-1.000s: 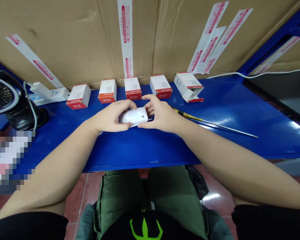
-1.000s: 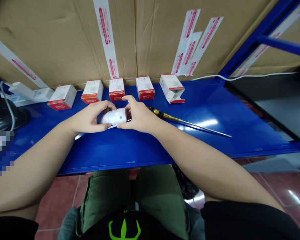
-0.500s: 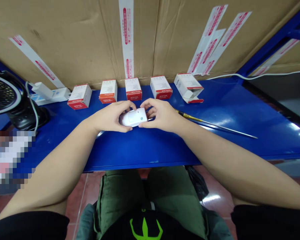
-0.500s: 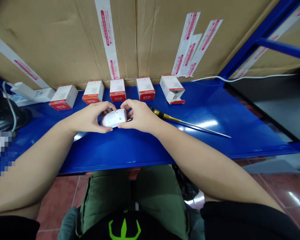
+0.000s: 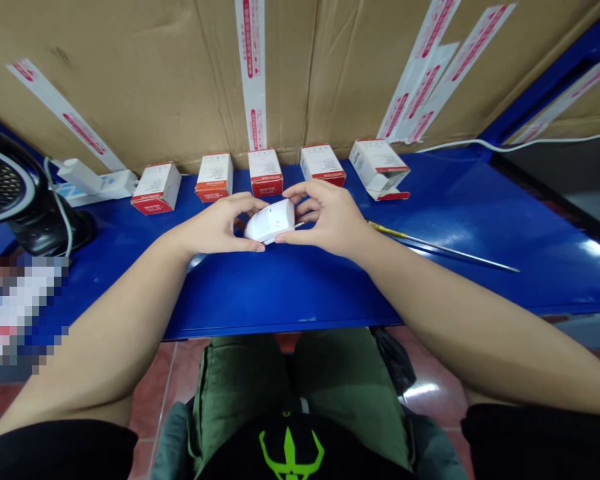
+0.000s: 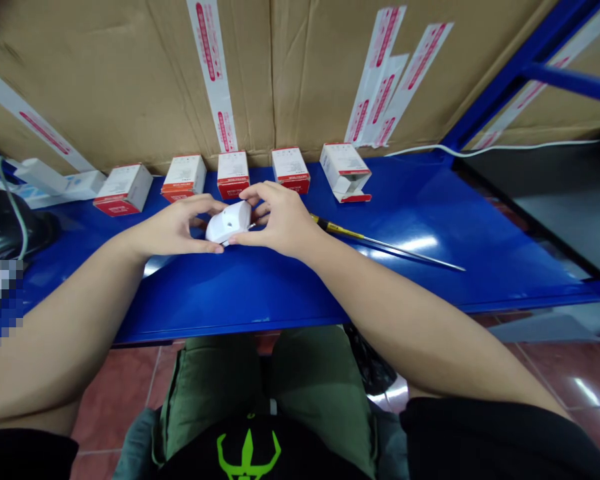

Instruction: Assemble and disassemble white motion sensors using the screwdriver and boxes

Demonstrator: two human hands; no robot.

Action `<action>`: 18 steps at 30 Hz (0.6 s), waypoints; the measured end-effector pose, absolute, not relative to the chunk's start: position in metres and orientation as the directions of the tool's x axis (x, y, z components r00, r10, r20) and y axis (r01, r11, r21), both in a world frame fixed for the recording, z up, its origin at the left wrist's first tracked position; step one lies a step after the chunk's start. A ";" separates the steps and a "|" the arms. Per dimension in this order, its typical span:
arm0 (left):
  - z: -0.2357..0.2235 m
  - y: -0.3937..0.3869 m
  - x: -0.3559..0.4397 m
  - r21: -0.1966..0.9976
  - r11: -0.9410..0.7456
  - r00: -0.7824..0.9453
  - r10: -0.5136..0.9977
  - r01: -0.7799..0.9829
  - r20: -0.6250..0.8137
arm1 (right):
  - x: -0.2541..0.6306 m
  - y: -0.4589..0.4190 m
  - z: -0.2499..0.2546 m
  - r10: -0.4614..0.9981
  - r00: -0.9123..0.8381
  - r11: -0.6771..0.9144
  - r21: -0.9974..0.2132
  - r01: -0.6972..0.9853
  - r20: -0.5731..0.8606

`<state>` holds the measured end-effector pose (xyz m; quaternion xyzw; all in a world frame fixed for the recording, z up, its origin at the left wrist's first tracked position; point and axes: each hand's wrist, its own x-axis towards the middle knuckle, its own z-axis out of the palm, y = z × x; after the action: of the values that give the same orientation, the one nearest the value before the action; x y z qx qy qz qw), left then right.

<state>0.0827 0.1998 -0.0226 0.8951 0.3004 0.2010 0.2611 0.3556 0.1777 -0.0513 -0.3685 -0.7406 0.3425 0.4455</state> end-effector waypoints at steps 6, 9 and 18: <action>-0.028 0.200 0.084 0.624 -0.649 0.733 0.657 0.435 0.173 | 0.353 0.178 -0.051 0.876 -0.329 0.423 -0.889 0.177 0.352; -0.028 0.198 0.085 0.601 -0.651 0.724 0.670 0.464 0.166 | 0.354 0.179 -0.051 0.879 -0.369 0.368 -0.922 0.121 0.303; -0.026 0.194 0.088 0.458 -0.761 0.691 0.631 0.460 0.353 | 0.354 0.177 -0.049 0.873 -0.463 0.141 -0.988 -0.068 0.156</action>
<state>0.0876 0.1937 -0.0264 0.9039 0.3018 0.2516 0.1692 0.3540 0.1770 -0.0486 -0.3172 -0.6344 0.5736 0.4099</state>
